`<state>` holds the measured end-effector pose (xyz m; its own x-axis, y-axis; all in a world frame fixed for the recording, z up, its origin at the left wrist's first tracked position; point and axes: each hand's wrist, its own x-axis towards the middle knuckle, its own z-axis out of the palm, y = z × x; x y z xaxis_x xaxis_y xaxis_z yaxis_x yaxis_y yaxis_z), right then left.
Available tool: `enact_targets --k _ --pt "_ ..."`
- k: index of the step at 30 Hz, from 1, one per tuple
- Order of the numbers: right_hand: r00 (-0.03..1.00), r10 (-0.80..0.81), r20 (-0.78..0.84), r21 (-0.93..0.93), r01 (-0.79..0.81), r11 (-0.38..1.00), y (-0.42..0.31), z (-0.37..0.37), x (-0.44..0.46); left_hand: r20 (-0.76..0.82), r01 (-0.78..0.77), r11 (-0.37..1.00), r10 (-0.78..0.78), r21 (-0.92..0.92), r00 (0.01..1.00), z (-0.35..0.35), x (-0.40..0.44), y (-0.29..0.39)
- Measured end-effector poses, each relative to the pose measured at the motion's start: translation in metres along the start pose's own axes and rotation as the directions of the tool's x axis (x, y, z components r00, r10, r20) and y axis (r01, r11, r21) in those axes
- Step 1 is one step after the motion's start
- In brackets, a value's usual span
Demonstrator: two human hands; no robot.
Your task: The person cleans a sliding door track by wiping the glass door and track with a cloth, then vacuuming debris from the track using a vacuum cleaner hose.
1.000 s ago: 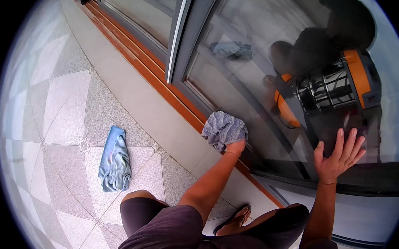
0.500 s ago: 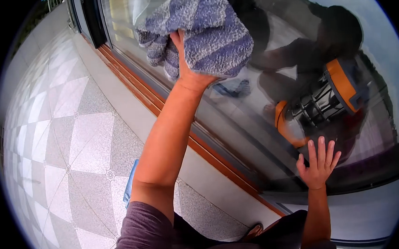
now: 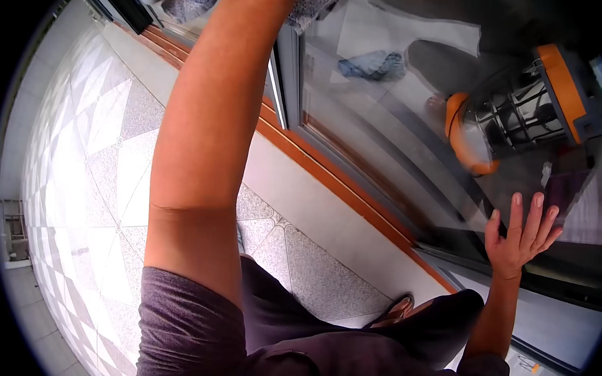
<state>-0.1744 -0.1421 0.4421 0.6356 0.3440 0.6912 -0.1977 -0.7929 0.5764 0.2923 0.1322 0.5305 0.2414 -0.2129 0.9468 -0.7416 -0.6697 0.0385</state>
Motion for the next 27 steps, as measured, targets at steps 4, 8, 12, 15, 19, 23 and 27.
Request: enact_targets --k 4,8,12,15,19,23,27 --pt "0.999 -0.048 -0.006 -0.037 0.048 0.998 0.002 0.003 0.000 0.236 0.084 0.996 -0.088 0.027 0.968 0.084 -0.182 -0.025" --pt "0.996 -0.089 -0.020 -0.056 0.088 0.995 0.001 0.007 0.004 0.621 0.282 0.954 -0.284 0.104 0.731 0.108 -0.375 -0.001" --pt "0.995 -0.100 0.002 -0.059 0.100 0.993 -0.002 0.003 0.006 0.831 0.463 0.858 -0.414 0.220 0.372 0.086 -0.507 0.047" --pt "0.995 -0.096 -0.013 -0.058 0.095 0.994 -0.003 0.004 0.007 0.855 0.543 0.801 -0.447 0.253 0.261 0.071 -0.531 0.070" --pt "0.997 -0.074 -0.017 -0.069 0.072 0.995 -0.007 0.004 0.008 0.804 0.596 0.770 -0.494 0.228 0.331 0.055 -0.505 0.080" --pt "0.998 -0.051 -0.032 -0.052 0.050 0.997 -0.005 0.002 0.009 0.551 0.551 0.829 -0.503 0.092 0.666 0.045 -0.392 0.065" --pt "0.999 -0.025 -0.038 -0.045 0.023 0.999 -0.008 0.002 0.009 0.109 0.367 0.928 -0.359 -0.068 0.927 0.013 -0.169 0.011"
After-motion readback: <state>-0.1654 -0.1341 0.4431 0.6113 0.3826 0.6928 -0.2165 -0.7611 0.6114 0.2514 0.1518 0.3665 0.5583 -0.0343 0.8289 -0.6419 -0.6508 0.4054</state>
